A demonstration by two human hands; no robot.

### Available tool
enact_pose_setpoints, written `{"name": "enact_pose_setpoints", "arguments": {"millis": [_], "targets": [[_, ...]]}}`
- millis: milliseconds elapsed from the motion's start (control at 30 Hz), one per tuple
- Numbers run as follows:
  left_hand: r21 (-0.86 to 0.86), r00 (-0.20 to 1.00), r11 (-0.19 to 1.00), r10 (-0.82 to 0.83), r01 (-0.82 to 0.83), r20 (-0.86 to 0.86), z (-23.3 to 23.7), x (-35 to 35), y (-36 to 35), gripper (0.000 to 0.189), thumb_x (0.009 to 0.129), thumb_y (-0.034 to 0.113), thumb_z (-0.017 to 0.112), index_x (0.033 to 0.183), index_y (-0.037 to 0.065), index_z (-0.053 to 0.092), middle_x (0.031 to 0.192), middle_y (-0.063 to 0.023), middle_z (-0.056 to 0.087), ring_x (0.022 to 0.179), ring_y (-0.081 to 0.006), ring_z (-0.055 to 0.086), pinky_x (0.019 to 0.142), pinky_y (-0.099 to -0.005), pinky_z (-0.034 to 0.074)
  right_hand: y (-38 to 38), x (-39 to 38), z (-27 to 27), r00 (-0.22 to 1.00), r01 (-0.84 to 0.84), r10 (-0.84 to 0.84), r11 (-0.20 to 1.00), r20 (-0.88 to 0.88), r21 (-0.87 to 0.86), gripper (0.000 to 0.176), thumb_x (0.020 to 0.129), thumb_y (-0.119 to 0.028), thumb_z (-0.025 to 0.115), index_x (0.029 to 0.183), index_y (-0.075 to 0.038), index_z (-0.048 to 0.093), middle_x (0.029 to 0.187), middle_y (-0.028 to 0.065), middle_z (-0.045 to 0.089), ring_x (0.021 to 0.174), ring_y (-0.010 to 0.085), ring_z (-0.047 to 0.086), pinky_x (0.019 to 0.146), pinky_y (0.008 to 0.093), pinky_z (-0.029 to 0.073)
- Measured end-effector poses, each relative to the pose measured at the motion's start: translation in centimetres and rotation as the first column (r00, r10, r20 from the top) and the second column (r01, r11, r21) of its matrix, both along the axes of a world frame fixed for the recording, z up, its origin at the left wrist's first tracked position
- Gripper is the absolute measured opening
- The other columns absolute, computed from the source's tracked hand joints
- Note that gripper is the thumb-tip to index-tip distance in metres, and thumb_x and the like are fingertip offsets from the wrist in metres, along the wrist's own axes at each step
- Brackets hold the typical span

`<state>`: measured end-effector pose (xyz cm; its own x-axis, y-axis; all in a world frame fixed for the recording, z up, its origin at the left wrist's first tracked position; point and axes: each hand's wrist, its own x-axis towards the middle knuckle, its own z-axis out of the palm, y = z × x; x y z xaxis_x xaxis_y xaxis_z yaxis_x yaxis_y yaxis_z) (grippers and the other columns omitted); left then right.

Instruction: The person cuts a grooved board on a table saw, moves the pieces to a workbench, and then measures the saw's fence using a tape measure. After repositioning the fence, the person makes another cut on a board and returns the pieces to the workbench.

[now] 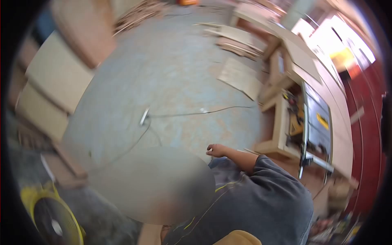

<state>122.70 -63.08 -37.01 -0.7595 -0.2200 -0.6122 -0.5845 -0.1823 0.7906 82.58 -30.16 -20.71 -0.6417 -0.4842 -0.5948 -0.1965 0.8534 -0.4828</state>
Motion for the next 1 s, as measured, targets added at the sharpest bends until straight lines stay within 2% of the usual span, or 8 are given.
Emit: {"name": "enact_pose_setpoints", "arguments": {"millis": [67, 133, 300, 467, 533, 700, 767, 1000], "targets": [[-0.298, 0.912, 0.870, -0.409, 0.394, 0.011, 0.8, -8.1, 2.5, 0.022, 0.096, 0.018, 0.058, 0.112, 0.004, 0.063, 0.088, -0.0061, 0.065, 0.078, -0.0190, 0.066, 0.063, -0.0312, 0.053, 4.7, -0.3, -1.3, 0.990, 0.143, -0.143, 0.989, 0.001, -0.037, 0.053, 0.093, -0.049, 0.064, 0.125, -0.007, 0.067, 0.111, 0.0224, 0.073, 0.109, 0.0391, 0.067, 0.095, 0.0442, 0.052], [-0.061, 0.980, 0.984, -0.158, 0.167, 0.125, 7.7, -19.0, 6.2, 0.039, 0.096, 0.016, 0.059, 0.132, -0.001, 0.057, 0.098, -0.0096, 0.069, 0.085, -0.0205, 0.069, 0.063, -0.0301, 0.053, 11.1, -1.0, -3.3, 0.953, 0.300, -0.303, 0.950, -0.020, -0.091, 0.052, 0.092, -0.049, 0.064, 0.122, -0.006, 0.068, 0.112, 0.0228, 0.072, 0.109, 0.0386, 0.067, 0.096, 0.0444, 0.052], [-0.077, 0.888, 0.911, -0.373, 0.406, 0.270, 9.1, -36.1, 6.4, 0.043, 0.098, 0.020, 0.058, 0.137, 0.003, 0.054, 0.102, -0.0101, 0.069, 0.088, -0.0208, 0.069, 0.067, -0.0324, 0.055, 27.6, -2.0, -6.5, 0.689, 0.719, -0.724, 0.688, -0.027, -0.099, 0.046, 0.091, -0.045, 0.068, 0.111, -0.003, 0.073, 0.110, 0.0237, 0.072, 0.108, 0.0401, 0.068, 0.094, 0.0459, 0.053], [-0.230, 0.895, 0.931, -0.171, 0.284, 0.412, 12.7, -49.7, 8.5, 0.032, 0.099, 0.026, 0.057, 0.124, 0.005, 0.057, 0.104, -0.0100, 0.070, 0.090, -0.0238, 0.070, 0.072, -0.0371, 0.056, 40.8, -4.7, -9.3, 0.137, 0.989, -0.972, 0.145, 0.191, 0.027, 0.045, 0.094, -0.041, 0.065, 0.116, -0.002, 0.070, 0.106, 0.0203, 0.073, 0.101, 0.0325, 0.070, 0.091, 0.0441, 0.054], [-0.236, 0.878, 0.889, -0.285, 0.392, 0.386, 14.7, -54.1, 10.9, 0.033, 0.099, 0.027, 0.057, 0.125, 0.006, 0.057, 0.106, -0.0110, 0.069, 0.092, -0.0252, 0.069, 0.074, -0.0386, 0.057, 44.2, -7.4, -9.3, -0.550, 0.812, -0.658, -0.565, 0.514, 0.147, 0.045, 0.099, -0.036, 0.058, 0.130, -0.002, 0.060, 0.114, 0.0187, 0.071, 0.102, 0.0316, 0.069, 0.092, 0.0476, 0.053], [-0.245, 0.731, 0.717, -0.512, 0.653, 0.450, 14.0, -62.0, 11.9, 0.034, 0.101, 0.029, 0.056, 0.126, 0.006, 0.058, 0.109, -0.0132, 0.069, 0.096, -0.0277, 0.069, 0.079, -0.0407, 0.057, 51.9, -19.4, -9.9, -0.591, 0.648, -0.519, -0.762, 0.618, -0.021, 0.048, 0.102, -0.033, 0.052, 0.139, -0.002, 0.050, 0.126, 0.0202, 0.066, 0.112, 0.0359, 0.065, 0.097, 0.0524, 0.051], [-0.379, 0.347, 0.173, -0.817, 0.909, 0.461, 13.8, -65.5, 13.6, 0.035, 0.101, 0.031, 0.056, 0.124, 0.005, 0.060, 0.110, -0.0136, 0.069, 0.096, -0.0264, 0.069, 0.079, -0.0404, 0.058, 54.4, -25.3, -9.2, -0.592, 0.607, -0.511, -0.792, 0.623, -0.072, 0.049, 0.102, -0.034, 0.052, 0.138, -0.001, 0.050, 0.127, 0.0206, 0.065, 0.114, 0.0361, 0.064, 0.100, 0.0517, 0.050], [-0.247, 0.385, 0.297, -0.756, 0.922, 0.530, 9.3, -88.9, 23.7, 0.035, 0.101, 0.029, 0.057, 0.125, 0.003, 0.061, 0.111, -0.0155, 0.070, 0.095, -0.0261, 0.071, 0.079, -0.0395, 0.059, 65.2, -41.3, -9.7, -0.508, 0.424, -0.436, -0.877, 0.743, -0.225, 0.051, 0.105, -0.029, 0.044, 0.145, 0.001, 0.042, 0.145, 0.0212, 0.054, 0.127, 0.0370, 0.058, 0.109, 0.0502, 0.043]]}}
